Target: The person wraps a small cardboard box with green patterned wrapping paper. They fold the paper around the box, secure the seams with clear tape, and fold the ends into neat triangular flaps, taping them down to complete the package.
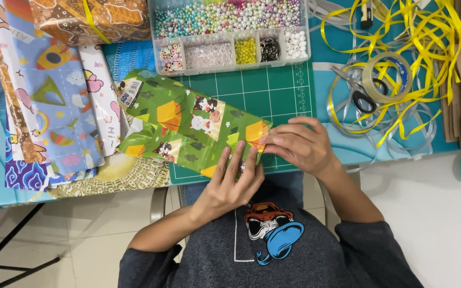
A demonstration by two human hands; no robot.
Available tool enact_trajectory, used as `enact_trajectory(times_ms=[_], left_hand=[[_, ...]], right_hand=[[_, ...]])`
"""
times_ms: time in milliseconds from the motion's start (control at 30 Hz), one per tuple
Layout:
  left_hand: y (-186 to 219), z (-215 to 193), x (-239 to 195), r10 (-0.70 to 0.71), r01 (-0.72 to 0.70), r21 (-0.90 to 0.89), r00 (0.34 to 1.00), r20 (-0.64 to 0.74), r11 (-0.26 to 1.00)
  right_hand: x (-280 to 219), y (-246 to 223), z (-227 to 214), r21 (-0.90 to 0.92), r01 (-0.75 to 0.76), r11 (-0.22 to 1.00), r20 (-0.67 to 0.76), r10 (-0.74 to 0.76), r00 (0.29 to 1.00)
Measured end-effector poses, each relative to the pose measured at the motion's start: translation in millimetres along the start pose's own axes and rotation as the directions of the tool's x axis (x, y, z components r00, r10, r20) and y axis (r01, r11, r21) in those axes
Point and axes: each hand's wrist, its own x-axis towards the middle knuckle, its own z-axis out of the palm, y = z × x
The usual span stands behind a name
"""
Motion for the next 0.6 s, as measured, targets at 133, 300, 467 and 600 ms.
enact_trajectory(times_ms=[133,300,467,600], left_hand=[[0,0,0,-0.005,0.005,-0.006,1.000,-0.001,1.000],[3,3,-3,-0.011,0.011,-0.003,1.000,0.006,1.000],[1,0,0,-0.006,0.006,-0.001,1.000,0.018,1.000],[0,-1,1,-0.008,0.008,-0.008,1.000,0.025,1.000]], right_hand=[[-16,-3,-9,0.062,-0.078,0.995,-0.012,0.078,0.997],[-60,9,-20,0.065,-0.158,0.985,-0.108,0.164,0.981],[-26,-19,-18,-0.043,-0.193,0.980,-0.098,0.188,0.977],[-13,-29,-19,-0.133,-0.175,0.976,-0.069,0.167,0.984]])
